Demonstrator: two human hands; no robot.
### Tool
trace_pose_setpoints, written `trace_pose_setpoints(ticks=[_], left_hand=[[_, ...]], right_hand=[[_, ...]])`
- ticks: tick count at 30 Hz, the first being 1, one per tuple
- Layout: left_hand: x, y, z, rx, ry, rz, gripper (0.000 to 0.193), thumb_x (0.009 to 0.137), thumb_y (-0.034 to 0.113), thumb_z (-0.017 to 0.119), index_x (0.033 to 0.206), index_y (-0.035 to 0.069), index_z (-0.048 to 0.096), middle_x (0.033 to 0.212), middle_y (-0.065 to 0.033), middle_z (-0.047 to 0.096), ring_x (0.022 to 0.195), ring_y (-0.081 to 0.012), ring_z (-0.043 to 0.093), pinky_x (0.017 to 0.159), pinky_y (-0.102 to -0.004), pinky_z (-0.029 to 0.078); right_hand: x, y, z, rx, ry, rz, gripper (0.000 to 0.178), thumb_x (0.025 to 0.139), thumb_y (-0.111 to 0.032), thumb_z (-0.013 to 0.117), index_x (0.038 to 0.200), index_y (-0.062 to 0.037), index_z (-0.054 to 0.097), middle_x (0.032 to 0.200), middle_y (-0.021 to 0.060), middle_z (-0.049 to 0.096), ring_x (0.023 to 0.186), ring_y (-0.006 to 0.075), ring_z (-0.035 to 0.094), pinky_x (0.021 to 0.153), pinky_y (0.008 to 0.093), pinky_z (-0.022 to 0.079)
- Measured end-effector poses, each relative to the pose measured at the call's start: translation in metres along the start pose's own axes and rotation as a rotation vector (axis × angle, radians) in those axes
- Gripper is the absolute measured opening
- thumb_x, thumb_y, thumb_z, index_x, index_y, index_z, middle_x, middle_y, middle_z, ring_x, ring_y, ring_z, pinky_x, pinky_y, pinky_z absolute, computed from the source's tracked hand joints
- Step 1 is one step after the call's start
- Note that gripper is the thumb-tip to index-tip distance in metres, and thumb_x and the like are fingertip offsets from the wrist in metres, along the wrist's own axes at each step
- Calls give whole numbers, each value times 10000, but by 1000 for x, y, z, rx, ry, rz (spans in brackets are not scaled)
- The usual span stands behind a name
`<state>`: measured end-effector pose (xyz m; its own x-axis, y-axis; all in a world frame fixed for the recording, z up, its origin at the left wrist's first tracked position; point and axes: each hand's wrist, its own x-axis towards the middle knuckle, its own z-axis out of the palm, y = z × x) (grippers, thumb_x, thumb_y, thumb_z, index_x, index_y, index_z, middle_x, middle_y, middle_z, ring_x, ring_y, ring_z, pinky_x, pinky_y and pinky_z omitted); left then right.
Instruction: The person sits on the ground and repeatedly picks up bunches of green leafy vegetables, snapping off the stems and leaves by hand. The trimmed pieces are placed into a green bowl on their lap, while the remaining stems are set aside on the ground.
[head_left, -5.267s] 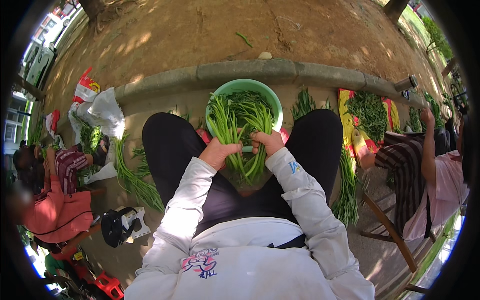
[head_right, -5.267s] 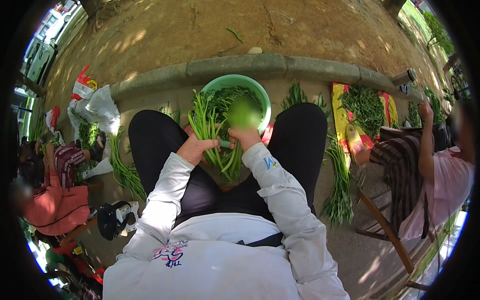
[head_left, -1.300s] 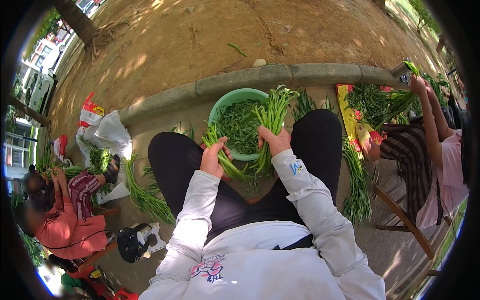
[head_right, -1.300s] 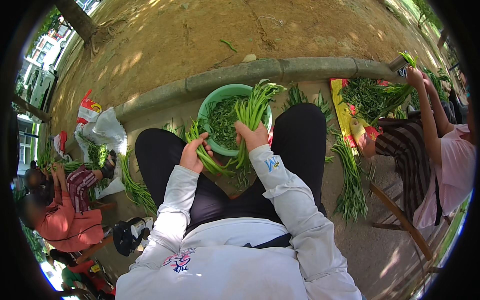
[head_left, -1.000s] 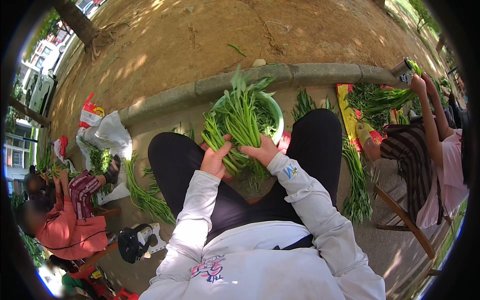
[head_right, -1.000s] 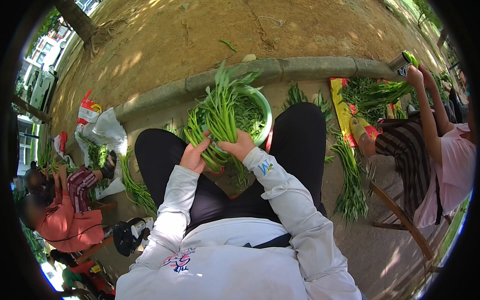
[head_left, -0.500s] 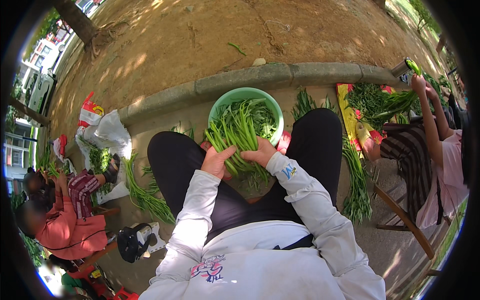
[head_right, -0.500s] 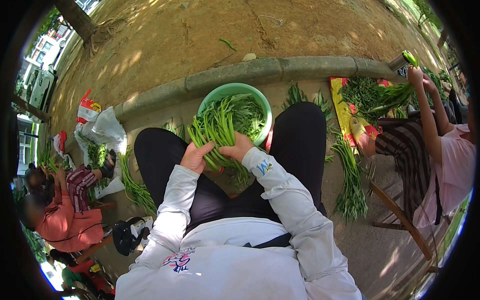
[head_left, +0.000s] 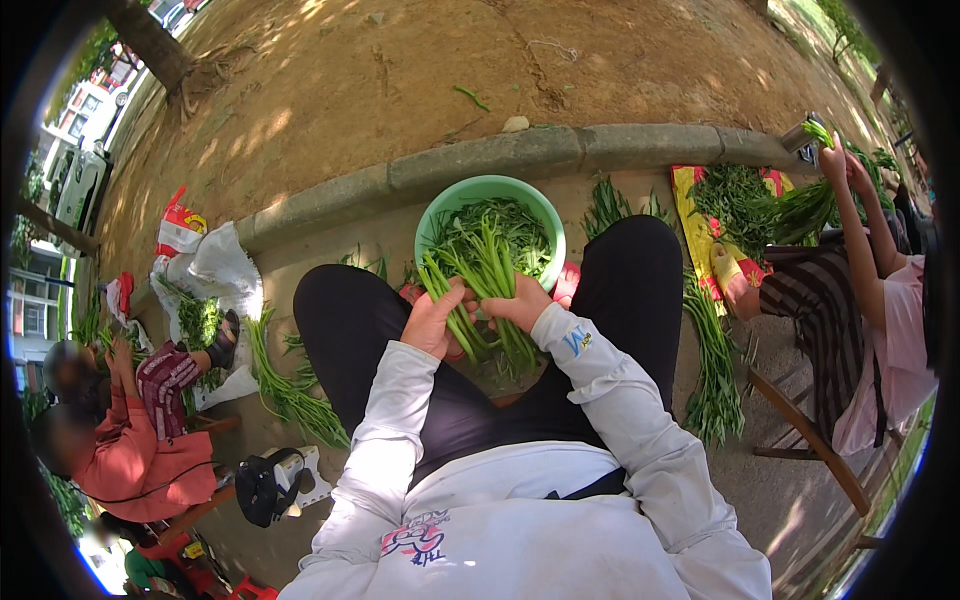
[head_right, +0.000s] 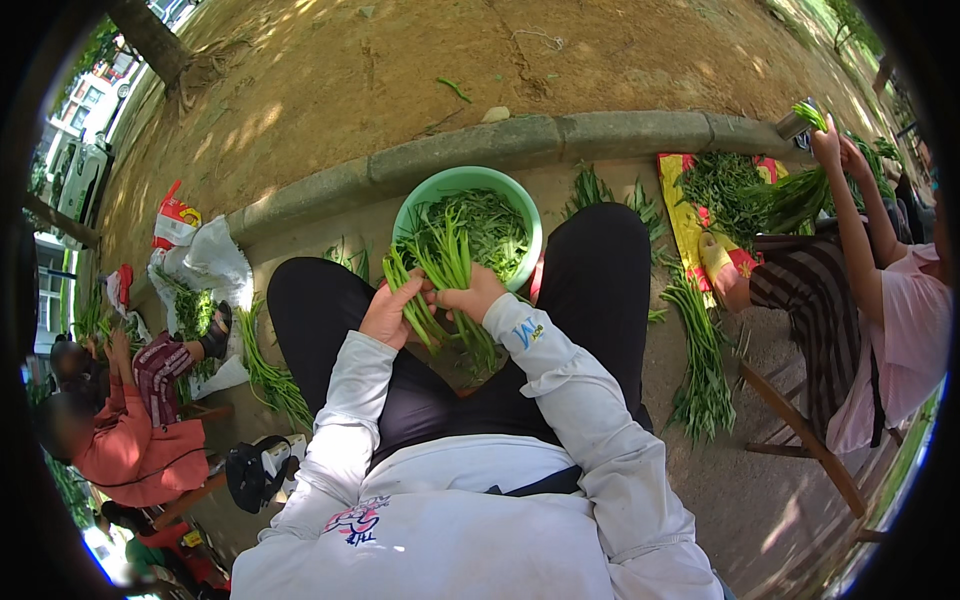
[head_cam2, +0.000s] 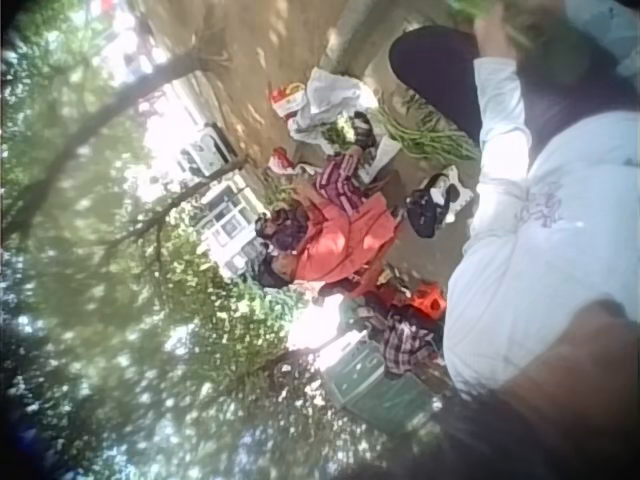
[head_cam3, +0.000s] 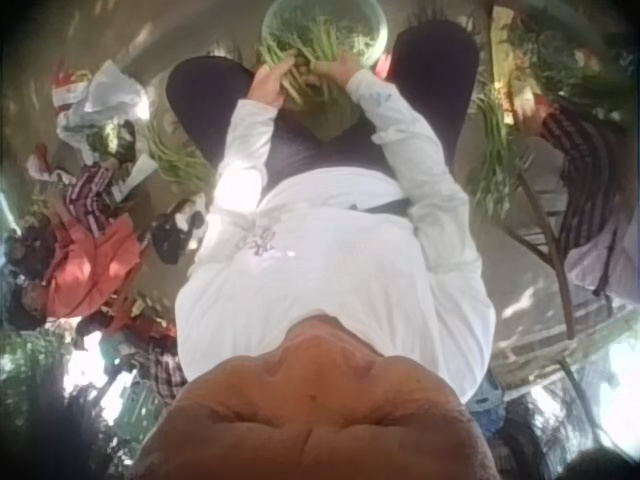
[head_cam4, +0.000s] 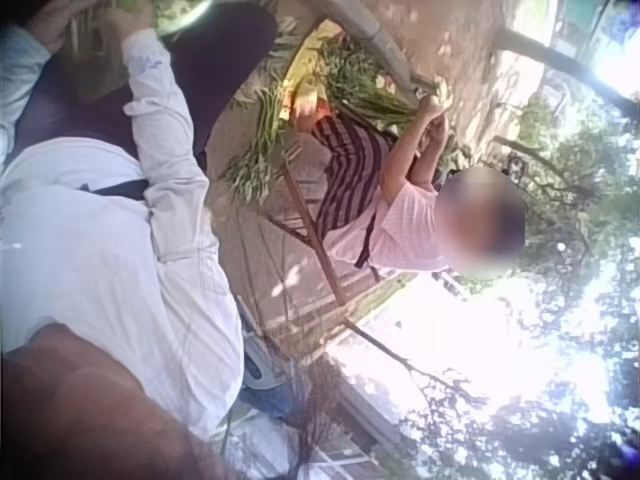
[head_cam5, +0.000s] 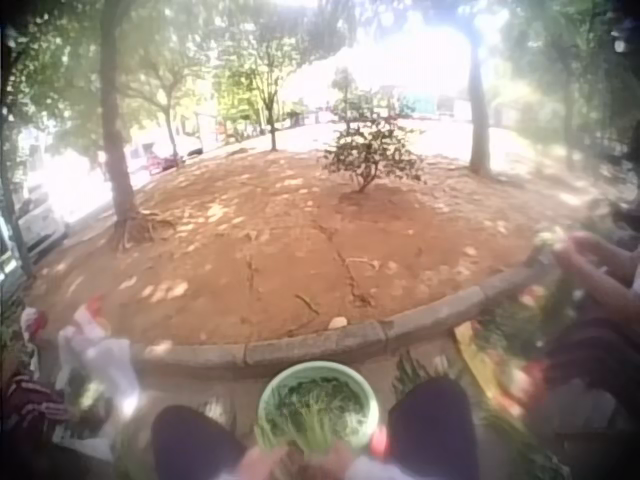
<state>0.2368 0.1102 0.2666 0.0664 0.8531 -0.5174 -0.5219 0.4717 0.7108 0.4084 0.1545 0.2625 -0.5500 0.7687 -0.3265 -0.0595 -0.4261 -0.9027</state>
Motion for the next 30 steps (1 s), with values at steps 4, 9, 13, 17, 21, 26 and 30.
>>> trace_pose_setpoints(ticks=[4, 9, 13, 17, 21, 26, 30], left_hand=[[1, 0, -1, -9, 64, -11, 364, 857, 141, 571, 1187, 21, 476, 874, -53, 536, 781, -150, 553, 704, -306, 506], [3, -3, -10, 119, 48, 2, 361, 835, 135, 606, 1160, 14, 505, 872, -48, 534, 791, -138, 540, 689, -289, 494], [2, -4, -3, 160, 18, 85, 334, 830, 136, 617, 1124, 19, 512, 883, -47, 550, 751, -142, 545, 666, -289, 494], [2, -5, -4, 90, -96, 68, 331, 840, 166, 615, 1120, 35, 497, 942, -60, 568, 751, -160, 568, 614, -294, 498], [-3, -1, 8, 4, -155, 66, 330, 855, 193, 598, 1132, 53, 487, 1005, -73, 579, 805, -171, 598, 577, -300, 506], [-6, 4, 12, -16, -192, 19, 298, 884, 212, 543, 1125, 47, 486, 1026, -76, 580, 879, -169, 588, 689, -311, 507], [-5, 3, 8, -14, -167, -20, 287, 900, 203, 491, 1137, 42, 488, 1000, -69, 579, 886, -167, 574, 747, -313, 487]], right_hand=[[-2, -4, -5, 84, 185, 18, 250, 722, -92, 619, 941, 6, 547, 735, 78, 605, 554, 157, 576, 511, 274, 472], [6, 1, -14, 149, 375, -154, 246, 737, -85, 621, 936, 11, 513, 716, 68, 576, 512, 159, 549, 471, 280, 454], [1, -14, -8, 178, 136, -206, 257, 746, -93, 623, 955, 3, 509, 716, 60, 561, 546, 147, 548, 499, 270, 452], [-4, -16, 6, -37, 7, -180, 328, 741, -107, 636, 1022, 2, 506, 774, 63, 587, 590, 125, 552, 528, 252, 450], [4, 3, 0, -151, -128, -299, 577, 728, -167, 714, 1205, -1, 434, 1081, 70, 563, 931, 155, 551, 794, 286, 459], [11, 19, -5, -255, -76, -326, 568, 696, -135, 721, 1174, -2, 445, 1064, 95, 566, 970, 181, 551, 826, 293, 452], [10, 17, -1, -195, 18, -320, 442, 666, -82, 691, 1064, 7, 521, 870, 112, 628, 784, 201, 619, 716, 296, 490]])
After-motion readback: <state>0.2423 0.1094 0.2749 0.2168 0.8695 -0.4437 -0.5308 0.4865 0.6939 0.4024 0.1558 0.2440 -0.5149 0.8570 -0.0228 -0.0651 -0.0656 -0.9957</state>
